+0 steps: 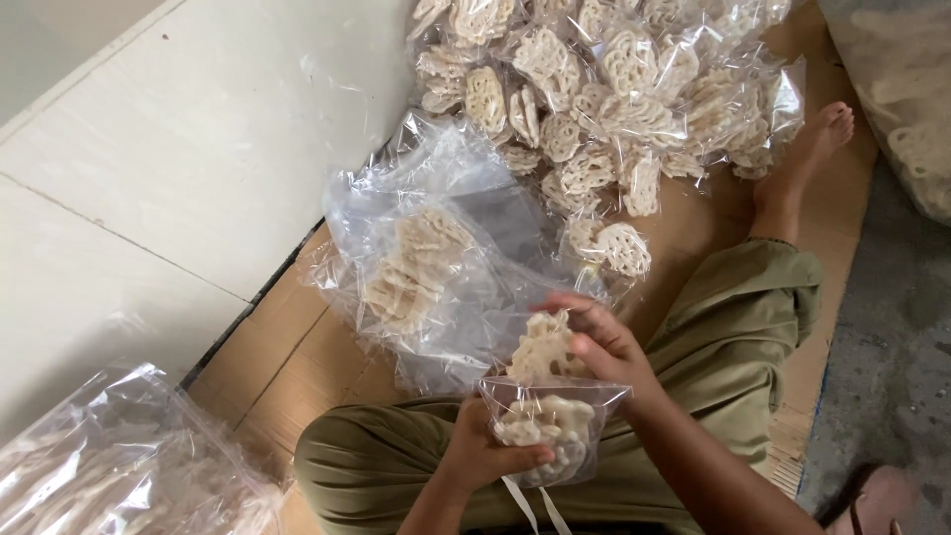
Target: The person sits on the floor and places white, lattice-patterned snacks into clear plastic bags. They arrange the snacks inside the bags and seal them, then set the filled bags aside.
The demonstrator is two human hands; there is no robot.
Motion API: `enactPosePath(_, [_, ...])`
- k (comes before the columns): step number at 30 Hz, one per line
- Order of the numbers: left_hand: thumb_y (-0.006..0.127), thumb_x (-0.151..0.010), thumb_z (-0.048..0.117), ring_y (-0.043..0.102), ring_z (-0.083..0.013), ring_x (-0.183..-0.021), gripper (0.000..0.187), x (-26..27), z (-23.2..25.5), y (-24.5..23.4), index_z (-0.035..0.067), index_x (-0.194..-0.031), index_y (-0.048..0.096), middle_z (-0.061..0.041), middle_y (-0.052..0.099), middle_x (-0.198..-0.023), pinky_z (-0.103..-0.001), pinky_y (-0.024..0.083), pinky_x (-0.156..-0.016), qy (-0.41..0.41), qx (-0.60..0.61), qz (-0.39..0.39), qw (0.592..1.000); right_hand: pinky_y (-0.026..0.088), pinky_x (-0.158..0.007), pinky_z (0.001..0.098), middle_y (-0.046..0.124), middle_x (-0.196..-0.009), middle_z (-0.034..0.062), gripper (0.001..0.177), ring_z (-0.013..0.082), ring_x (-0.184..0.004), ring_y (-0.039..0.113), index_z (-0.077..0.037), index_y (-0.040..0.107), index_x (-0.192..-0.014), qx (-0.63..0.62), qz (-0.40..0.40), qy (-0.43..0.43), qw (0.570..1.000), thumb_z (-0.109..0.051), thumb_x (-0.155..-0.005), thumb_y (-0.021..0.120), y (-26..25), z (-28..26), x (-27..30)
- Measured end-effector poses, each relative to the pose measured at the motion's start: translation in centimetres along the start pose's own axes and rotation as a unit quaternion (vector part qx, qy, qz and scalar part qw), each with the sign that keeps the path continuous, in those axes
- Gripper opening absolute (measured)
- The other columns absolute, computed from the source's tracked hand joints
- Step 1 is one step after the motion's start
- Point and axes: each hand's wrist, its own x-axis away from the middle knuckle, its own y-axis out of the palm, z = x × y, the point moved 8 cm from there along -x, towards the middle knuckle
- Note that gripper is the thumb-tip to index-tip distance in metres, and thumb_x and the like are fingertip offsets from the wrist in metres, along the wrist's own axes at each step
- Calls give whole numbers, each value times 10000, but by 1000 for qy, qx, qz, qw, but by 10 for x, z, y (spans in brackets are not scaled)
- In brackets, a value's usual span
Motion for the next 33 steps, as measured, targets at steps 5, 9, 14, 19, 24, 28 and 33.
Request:
enactPosePath(5, [918, -722, 252, 740, -194, -980, 393, 0, 5, 7, 45, -1020, 768, -64, 776, -1005, -356, 625, -894, -38, -4, 10, 999, 462, -428, 266, 705, -950, 39, 152, 85, -530, 537, -50, 683, -1099, -64, 149, 4, 987, -157, -1010, 620, -17, 37, 8])
enactPosePath(9, [895, -738, 161, 627, -321, -1223, 1133, 10, -9, 21, 46, -1577, 143, -216, 527, -1435, -455, 553, -1042, -83, 166, -43, 982, 531, -417, 235, 689, -1121, 100, 183, 109, -590, 572, -85, 640, -1054, 13, 204, 32, 978, -211, -1064, 508, -18, 5, -2])
enactPosePath(14, [848, -770, 395, 607, -228, -1321, 351, 12, -16, 24, 173, -1035, 788, -45, 751, -1219, -388, 390, -1166, -83, -73, -42, 993, 492, -1028, 332, 718, -1132, 40, 148, 155, -1120, 652, -122, 662, -1058, 102, 243, -19, 964, -211, -1059, 543, -37, 9, -13])
enactPosePath(19, [924, -673, 332, 773, -151, -902, 427, 18, -33, 11, 83, -997, 803, -30, 795, -978, -293, 655, -793, -194, -52, 62, 978, 535, -950, 307, 710, -1059, 30, 94, 150, -1047, 669, -107, 637, -1049, 105, 249, -62, 961, -174, -1057, 571, -39, 17, -14])
enactPosePath(24, [916, -698, 310, 762, -170, -936, 381, 27, -43, 8, 97, -997, 814, -47, 793, -1008, -299, 624, -838, -179, -24, 35, 983, 442, -548, 271, 660, -818, 17, 117, 118, -629, 567, -112, 616, -1062, 46, 228, -1, 973, -214, -1049, 561, -34, 16, -14])
enactPosePath(28, [788, -893, 428, 616, -283, -1267, 1177, 10, 2, 1, 57, -1602, -75, -169, 607, -1392, -380, 564, -1086, -45, 82, -4, 996, 519, -1062, 354, 748, -1142, 93, 120, 202, -1154, 706, -100, 664, -1112, 89, 180, -15, 979, -128, -1021, 590, -35, 9, -19])
enactPosePath(33, [831, -882, 136, 579, -329, -1249, 848, 2, -12, -6, 101, -1528, 283, -152, 346, -1481, -477, 615, -978, -24, 230, 10, 973, 681, -697, 415, 665, -1202, 138, 156, 277, -904, 727, -82, 643, -1110, -5, 128, 101, 987, -111, -976, 571, -14, 19, -10])
